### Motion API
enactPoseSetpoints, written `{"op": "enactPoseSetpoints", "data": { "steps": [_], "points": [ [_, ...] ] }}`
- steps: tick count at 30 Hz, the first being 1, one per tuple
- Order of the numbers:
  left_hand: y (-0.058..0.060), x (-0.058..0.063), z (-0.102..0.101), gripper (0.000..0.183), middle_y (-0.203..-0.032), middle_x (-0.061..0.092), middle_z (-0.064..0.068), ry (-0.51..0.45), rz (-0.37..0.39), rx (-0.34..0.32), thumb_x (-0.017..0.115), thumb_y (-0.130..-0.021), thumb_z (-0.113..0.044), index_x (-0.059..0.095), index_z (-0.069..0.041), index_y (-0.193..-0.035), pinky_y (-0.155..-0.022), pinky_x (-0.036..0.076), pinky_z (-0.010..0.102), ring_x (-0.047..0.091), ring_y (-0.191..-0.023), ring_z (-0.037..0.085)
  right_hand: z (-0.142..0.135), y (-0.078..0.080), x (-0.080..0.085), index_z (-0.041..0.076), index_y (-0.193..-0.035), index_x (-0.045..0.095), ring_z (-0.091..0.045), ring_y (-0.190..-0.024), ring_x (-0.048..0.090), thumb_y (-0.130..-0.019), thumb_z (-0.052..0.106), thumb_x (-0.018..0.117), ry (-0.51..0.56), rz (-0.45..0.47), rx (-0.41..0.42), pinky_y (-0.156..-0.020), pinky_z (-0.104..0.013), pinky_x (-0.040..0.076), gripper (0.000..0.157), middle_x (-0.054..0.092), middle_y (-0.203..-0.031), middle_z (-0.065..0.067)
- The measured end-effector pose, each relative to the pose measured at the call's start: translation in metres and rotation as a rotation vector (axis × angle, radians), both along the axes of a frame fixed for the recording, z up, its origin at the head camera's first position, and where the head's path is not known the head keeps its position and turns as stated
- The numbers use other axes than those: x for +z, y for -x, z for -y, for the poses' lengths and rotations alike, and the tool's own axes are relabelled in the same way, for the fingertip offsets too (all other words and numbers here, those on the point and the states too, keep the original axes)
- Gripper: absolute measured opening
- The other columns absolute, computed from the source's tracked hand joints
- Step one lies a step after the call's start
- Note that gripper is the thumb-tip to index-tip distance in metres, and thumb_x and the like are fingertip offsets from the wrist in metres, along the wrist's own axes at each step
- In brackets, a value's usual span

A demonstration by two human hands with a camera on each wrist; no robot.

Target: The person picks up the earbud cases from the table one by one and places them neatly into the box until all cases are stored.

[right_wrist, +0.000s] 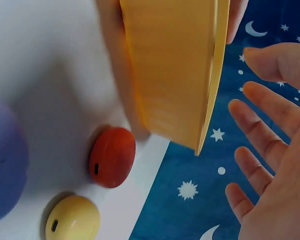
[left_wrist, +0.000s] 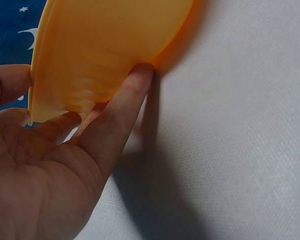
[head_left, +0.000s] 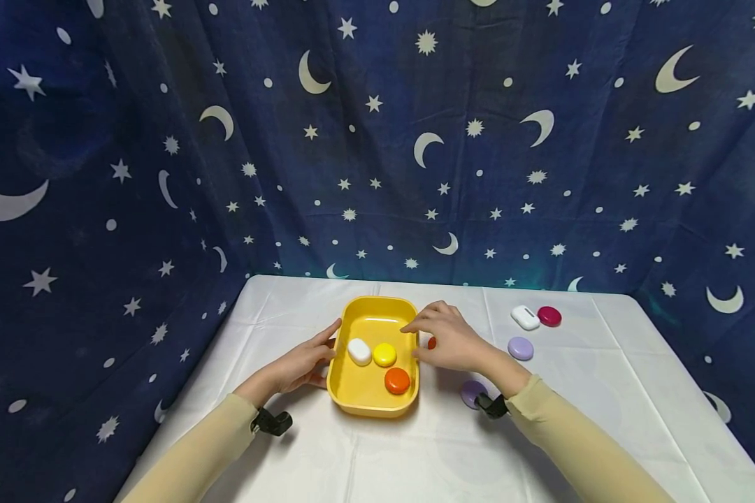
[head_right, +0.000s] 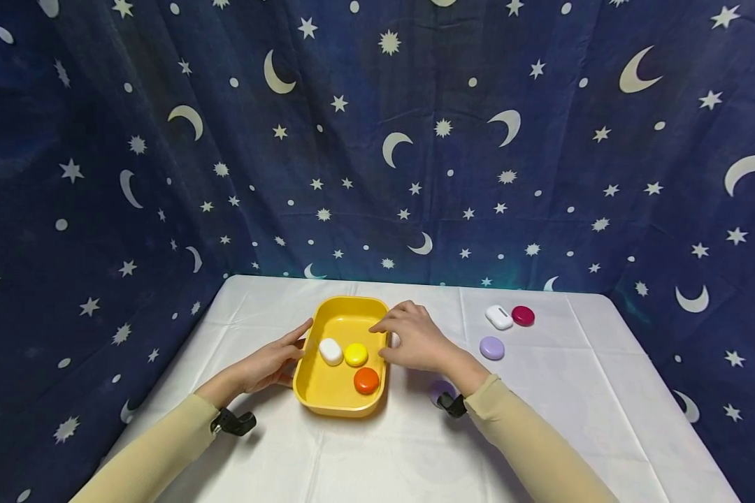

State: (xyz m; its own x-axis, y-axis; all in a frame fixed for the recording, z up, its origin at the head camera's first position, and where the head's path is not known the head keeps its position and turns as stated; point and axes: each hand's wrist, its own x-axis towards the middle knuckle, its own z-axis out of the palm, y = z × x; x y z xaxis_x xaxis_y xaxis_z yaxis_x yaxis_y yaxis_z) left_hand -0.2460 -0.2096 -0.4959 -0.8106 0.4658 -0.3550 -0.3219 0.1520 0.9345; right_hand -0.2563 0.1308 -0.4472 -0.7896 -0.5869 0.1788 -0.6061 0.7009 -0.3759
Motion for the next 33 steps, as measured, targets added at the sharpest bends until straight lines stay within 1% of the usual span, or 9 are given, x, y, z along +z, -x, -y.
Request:
{"op": "enactPoseSetpoints", "data": {
  "steps": [9,16,21,26,33],
  "points": [
    [0.0,0.002,0.0,0.078,-0.168,0.015,0.021,0.009,-0.003,-0.001,0.05,-0.102,-0.013,0.012,-0.038,-0.165,-0.081,0.061,0.047,0.063,-0.115,0.034,-0.024,-0.002,0.004,0.025,-0.127,0.074,-0.02,-0.126,0.042,-0.088,0.028,0.074,0.064,0.002,-0.058,-0.109,-0.051,0.033,0.04,0.065,-0.115,0.01],
    [-0.001,0.002,-0.001,0.078,-0.168,0.017,0.021,0.012,-0.007,0.002,0.05,-0.102,-0.012,0.013,-0.039,-0.165,-0.079,0.061,0.047,0.063,-0.114,0.033,-0.05,-0.006,0.012,0.029,-0.128,0.072,-0.021,-0.13,0.04,-0.088,0.029,0.074,0.121,0.025,-0.136,-0.108,-0.054,0.035,0.041,0.065,-0.118,0.011],
    [-0.001,0.002,0.0,0.078,-0.168,0.016,0.019,0.017,-0.005,0.005,0.049,-0.102,-0.012,0.013,-0.04,-0.165,-0.079,0.061,0.046,0.063,-0.112,0.034,-0.067,-0.009,0.016,0.029,-0.13,0.071,-0.024,-0.131,0.039,-0.088,0.029,0.075,0.137,0.038,-0.173,-0.106,-0.057,0.035,0.042,0.065,-0.122,0.008],
    [-0.001,0.001,0.0,0.077,-0.168,0.016,0.02,0.016,-0.009,0.004,0.049,-0.102,-0.012,0.013,-0.039,-0.165,-0.078,0.061,0.045,0.063,-0.112,0.034,-0.082,-0.011,0.016,0.03,-0.132,0.07,-0.025,-0.132,0.039,-0.088,0.026,0.076,0.157,0.04,-0.207,-0.106,-0.061,0.034,0.044,0.065,-0.121,0.007],
    [-0.002,0.001,-0.001,0.076,-0.168,0.017,0.021,0.011,-0.018,0.0,0.047,-0.102,-0.012,0.012,-0.037,-0.165,-0.079,0.061,0.047,0.062,-0.114,0.034,-0.102,-0.01,0.015,0.025,-0.134,0.069,-0.029,-0.131,0.04,-0.087,0.022,0.076,0.177,-0.013,-0.218,-0.106,-0.064,0.03,0.048,0.066,-0.121,0.001]
  ]
}}
